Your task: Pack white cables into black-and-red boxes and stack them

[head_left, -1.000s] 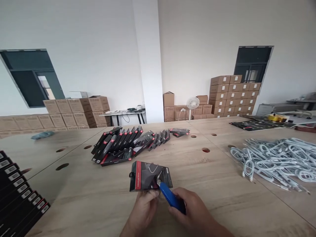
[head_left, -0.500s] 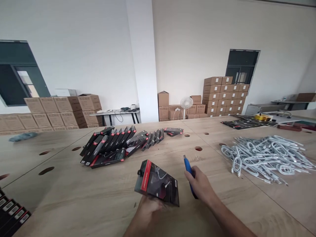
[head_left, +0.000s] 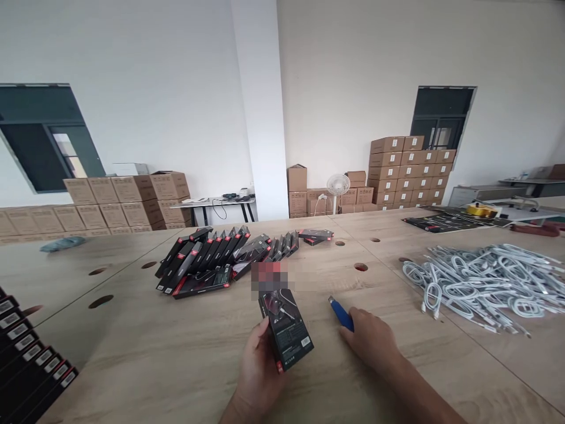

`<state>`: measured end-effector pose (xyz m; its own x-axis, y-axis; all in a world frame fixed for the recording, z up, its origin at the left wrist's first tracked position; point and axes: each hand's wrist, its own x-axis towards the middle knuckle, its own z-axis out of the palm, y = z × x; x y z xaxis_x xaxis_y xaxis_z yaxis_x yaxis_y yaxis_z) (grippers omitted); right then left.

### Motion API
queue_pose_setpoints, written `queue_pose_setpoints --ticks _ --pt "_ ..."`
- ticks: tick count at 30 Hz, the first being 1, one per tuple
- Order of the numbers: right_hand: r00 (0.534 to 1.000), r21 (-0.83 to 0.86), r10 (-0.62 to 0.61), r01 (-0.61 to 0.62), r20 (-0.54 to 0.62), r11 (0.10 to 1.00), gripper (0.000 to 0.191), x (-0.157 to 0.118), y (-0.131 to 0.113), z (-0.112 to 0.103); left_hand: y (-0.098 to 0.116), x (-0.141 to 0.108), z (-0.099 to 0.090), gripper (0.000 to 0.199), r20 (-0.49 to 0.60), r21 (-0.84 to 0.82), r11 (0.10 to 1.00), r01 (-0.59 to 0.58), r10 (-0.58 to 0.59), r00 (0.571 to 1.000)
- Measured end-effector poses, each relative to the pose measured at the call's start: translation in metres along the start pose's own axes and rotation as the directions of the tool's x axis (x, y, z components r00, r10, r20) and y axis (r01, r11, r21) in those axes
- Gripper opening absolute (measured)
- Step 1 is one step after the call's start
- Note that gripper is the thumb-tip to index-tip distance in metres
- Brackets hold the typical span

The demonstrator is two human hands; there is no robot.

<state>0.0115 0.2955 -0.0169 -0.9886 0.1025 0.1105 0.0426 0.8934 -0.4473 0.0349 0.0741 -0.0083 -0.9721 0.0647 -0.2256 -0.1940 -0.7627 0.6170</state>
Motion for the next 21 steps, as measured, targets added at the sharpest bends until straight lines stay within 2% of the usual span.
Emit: queue_pose_setpoints --ticks 2,4,7,9,14,21 --pt "0.998 0.064 -0.063 0.063 0.002 0.996 0.020 -0.003 -0.007 -0.001 -0.001 0.003 -0.002 0.022 0.024 -0.006 1.000 -0.030 0.030 0.999" --pt "0.984 0.181 -0.180 0.175 0.009 0.968 0.019 -0.011 -0.018 0.002 -0.002 0.006 -0.005 0.026 0.073 -0.011 0.997 -0.072 0.073 0.995" --pt "0.924 0.408 -0.383 0.355 -0.015 0.841 0.012 -0.028 -0.036 0.009 -0.002 0.008 -0.011 0.028 0.122 0.002 0.992 -0.126 0.125 0.985" --pt "0.893 0.476 -0.450 0.405 -0.020 0.781 0.007 -0.039 -0.045 0.012 -0.002 0.008 -0.013 0.029 0.122 0.015 0.987 -0.158 0.154 0.980" --pt "0.907 0.482 -0.422 0.363 0.016 0.798 0.010 -0.046 -0.051 0.014 -0.009 0.006 -0.012 0.037 0.135 0.087 0.981 -0.175 0.162 0.978" --pt "0.959 0.555 -0.274 0.266 -0.072 0.788 0.013 -0.040 -0.048 0.025 -0.028 0.008 0.002 0.052 0.077 0.217 0.958 -0.187 0.174 0.982"
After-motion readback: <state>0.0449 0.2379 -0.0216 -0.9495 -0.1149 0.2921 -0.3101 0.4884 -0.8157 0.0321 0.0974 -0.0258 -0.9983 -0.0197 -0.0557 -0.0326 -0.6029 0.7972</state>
